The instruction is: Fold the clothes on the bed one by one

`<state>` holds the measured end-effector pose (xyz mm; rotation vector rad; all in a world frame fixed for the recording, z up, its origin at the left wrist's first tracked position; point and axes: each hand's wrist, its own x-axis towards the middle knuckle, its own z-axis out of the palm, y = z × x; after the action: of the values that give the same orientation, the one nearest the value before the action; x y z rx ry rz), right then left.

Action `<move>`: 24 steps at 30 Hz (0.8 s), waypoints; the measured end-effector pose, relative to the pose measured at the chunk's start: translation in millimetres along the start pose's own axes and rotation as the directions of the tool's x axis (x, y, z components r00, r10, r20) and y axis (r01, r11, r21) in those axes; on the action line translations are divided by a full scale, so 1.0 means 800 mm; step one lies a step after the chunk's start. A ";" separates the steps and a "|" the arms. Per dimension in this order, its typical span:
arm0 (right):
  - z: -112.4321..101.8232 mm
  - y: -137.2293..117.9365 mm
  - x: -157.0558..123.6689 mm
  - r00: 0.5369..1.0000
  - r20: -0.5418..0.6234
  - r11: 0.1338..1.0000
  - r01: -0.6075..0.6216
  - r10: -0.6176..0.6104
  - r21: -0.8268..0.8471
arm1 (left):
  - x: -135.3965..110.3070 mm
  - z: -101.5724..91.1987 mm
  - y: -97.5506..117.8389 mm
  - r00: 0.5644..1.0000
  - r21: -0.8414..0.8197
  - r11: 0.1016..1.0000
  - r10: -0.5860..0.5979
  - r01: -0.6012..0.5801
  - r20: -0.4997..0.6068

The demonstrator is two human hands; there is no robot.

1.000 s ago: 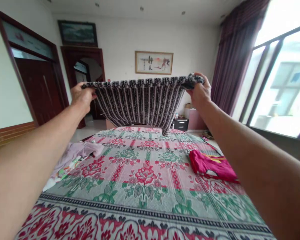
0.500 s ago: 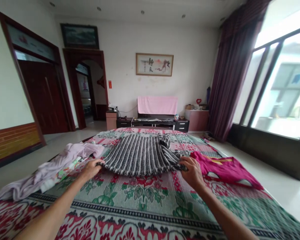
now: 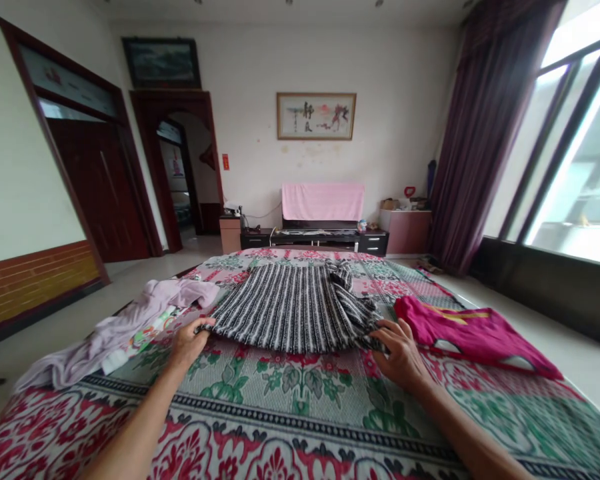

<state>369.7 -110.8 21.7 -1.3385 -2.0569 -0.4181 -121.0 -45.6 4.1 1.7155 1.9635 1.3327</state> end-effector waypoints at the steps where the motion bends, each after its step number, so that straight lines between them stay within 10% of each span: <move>1: 0.000 -0.001 0.000 1.000 0.002 1.000 0.010 -0.010 0.010 | -0.001 -0.003 0.001 1.000 0.010 1.000 -0.025 0.025 -0.016; 11: -0.010 -0.042 0.009 0.977 0.194 0.995 0.071 -0.084 0.070 | -0.004 -0.043 -0.013 0.962 0.004 0.989 -0.146 0.151 -0.230; 24: -0.069 -0.070 0.029 0.667 0.745 0.980 -0.156 0.012 0.124 | 0.008 -0.055 -0.028 0.954 0.211 0.952 -0.169 0.223 -0.246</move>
<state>331.4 -150.6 83.0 -1.6525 -2.5699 0.4515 -167.7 -58.8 15.1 1.4612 2.4379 1.3160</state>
